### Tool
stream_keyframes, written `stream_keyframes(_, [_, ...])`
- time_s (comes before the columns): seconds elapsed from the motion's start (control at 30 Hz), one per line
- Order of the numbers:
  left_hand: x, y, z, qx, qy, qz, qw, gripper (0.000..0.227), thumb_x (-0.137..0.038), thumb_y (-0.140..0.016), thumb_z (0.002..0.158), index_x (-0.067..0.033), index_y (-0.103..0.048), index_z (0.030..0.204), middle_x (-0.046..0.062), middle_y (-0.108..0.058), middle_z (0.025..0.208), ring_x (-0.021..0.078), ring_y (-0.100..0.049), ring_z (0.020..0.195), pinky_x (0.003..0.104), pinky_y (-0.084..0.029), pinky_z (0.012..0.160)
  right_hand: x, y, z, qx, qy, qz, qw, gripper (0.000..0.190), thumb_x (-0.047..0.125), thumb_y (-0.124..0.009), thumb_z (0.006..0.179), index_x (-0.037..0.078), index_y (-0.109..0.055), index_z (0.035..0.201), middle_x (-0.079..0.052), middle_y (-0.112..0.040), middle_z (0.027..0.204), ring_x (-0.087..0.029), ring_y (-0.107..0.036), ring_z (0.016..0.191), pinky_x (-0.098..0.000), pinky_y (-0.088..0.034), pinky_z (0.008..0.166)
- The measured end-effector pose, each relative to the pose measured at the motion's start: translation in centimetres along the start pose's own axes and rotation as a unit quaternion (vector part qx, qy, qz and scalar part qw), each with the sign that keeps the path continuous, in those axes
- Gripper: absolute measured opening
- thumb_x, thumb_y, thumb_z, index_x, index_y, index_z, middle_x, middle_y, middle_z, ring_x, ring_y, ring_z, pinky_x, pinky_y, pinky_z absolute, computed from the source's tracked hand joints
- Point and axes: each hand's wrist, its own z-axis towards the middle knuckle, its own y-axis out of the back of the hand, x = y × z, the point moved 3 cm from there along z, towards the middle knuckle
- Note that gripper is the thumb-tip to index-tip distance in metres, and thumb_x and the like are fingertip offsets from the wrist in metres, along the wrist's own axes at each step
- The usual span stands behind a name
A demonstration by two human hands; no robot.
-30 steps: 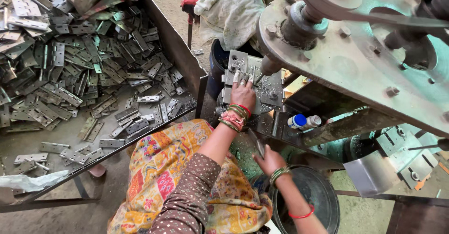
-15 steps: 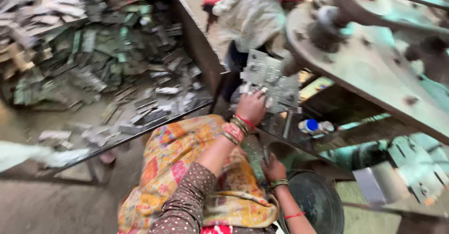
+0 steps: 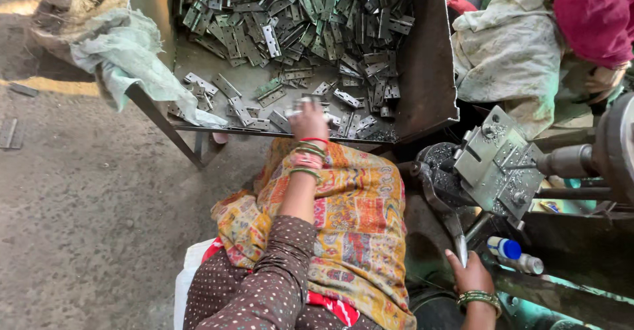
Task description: The person picks small metal plates from a bin, places them under a drill press, and operates the machine to drill holes. They repeat this process continuously, handling each plate individually.
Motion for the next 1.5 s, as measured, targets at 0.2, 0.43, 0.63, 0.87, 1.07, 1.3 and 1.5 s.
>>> stream_keyframes(0.2, [4.9,-1.3,1.6,-0.028,-0.006,-0.032,0.999,0.064,-0.039,-0.078,0.078,-0.0182,-0.061,0.135,0.008,-0.062,0.133,0.0318,-0.056,0.127,0.060,-0.036,0.111,0.2,-0.4,1.1,0.016,0.002,0.018,1.000,0.059,0.058,-0.066,0.088,0.002,-0.066,0.107,-0.015,-0.071,0.064,-0.028,-0.069,0.050,-0.0426,-0.054,0.052])
stream_keyframes(0.43, [3.7,-5.2,2.2,0.004,-0.101,-0.058,0.993,0.037,-0.022,-0.069,0.088,-0.0225,-0.071,0.125,0.001,-0.067,0.127,0.0262,-0.061,0.118,0.052,-0.047,0.100,0.3,-0.4,1.0,0.039,-0.016,0.013,0.999,0.056,0.055,-0.068,0.087,0.005,-0.067,0.111,-0.014,-0.067,0.061,-0.026,-0.066,0.044,-0.0394,-0.051,0.046])
stream_keyframes(0.63, [4.2,-4.9,2.8,0.050,-0.120,-0.091,0.987,0.025,-0.013,-0.070,0.078,-0.0154,-0.073,0.103,0.009,-0.069,0.101,0.0337,-0.067,0.095,0.051,-0.051,0.087,1.3,0.6,0.1,0.044,-0.035,0.101,0.993,0.060,0.050,-0.072,0.082,0.014,-0.065,0.130,-0.010,-0.064,0.060,-0.021,-0.059,0.044,-0.0377,-0.047,0.045])
stream_keyframes(0.87, [3.5,-1.6,3.8,0.124,0.012,-0.199,0.972,0.030,-0.024,-0.075,0.084,-0.0156,-0.070,0.112,0.012,-0.070,0.102,0.0393,-0.065,0.096,0.051,-0.050,0.081,2.5,1.0,0.1,0.055,-0.042,0.106,0.992,0.062,0.049,-0.072,0.083,0.017,-0.061,0.135,-0.008,-0.063,0.060,-0.020,-0.059,0.045,-0.0367,-0.048,0.045])
stream_keyframes(1.07, [2.2,-0.6,3.4,0.118,0.024,0.009,0.993,0.017,-0.020,-0.069,0.087,-0.0221,-0.075,0.103,0.005,-0.071,0.099,0.0301,-0.068,0.096,0.050,-0.048,0.088,1.8,0.7,-0.1,0.041,-0.035,0.099,0.994,0.062,0.051,-0.073,0.082,0.015,-0.065,0.132,-0.010,-0.063,0.059,-0.021,-0.059,0.045,-0.0379,-0.047,0.046])
stream_keyframes(1.3, [2.2,-2.4,3.2,0.045,0.061,0.034,0.997,0.011,-0.021,-0.066,0.088,-0.0208,-0.074,0.096,0.005,-0.066,0.115,0.0281,-0.061,0.112,0.054,-0.044,0.094,1.2,0.4,0.1,0.056,-0.040,0.078,0.995,0.064,0.051,-0.072,0.083,0.014,-0.063,0.133,-0.010,-0.063,0.059,-0.023,-0.060,0.045,-0.0382,-0.049,0.046])
stream_keyframes(1.5, [3.4,-4.4,2.3,0.030,0.020,-0.012,0.999,0.022,-0.016,-0.069,0.082,-0.0159,-0.069,0.104,0.005,-0.065,0.122,0.0294,-0.060,0.118,0.057,-0.044,0.095,2.1,0.6,0.0,0.056,-0.046,0.085,0.994,0.067,0.051,-0.072,0.081,0.016,-0.061,0.137,-0.010,-0.062,0.059,-0.022,-0.060,0.046,-0.0381,-0.049,0.047])
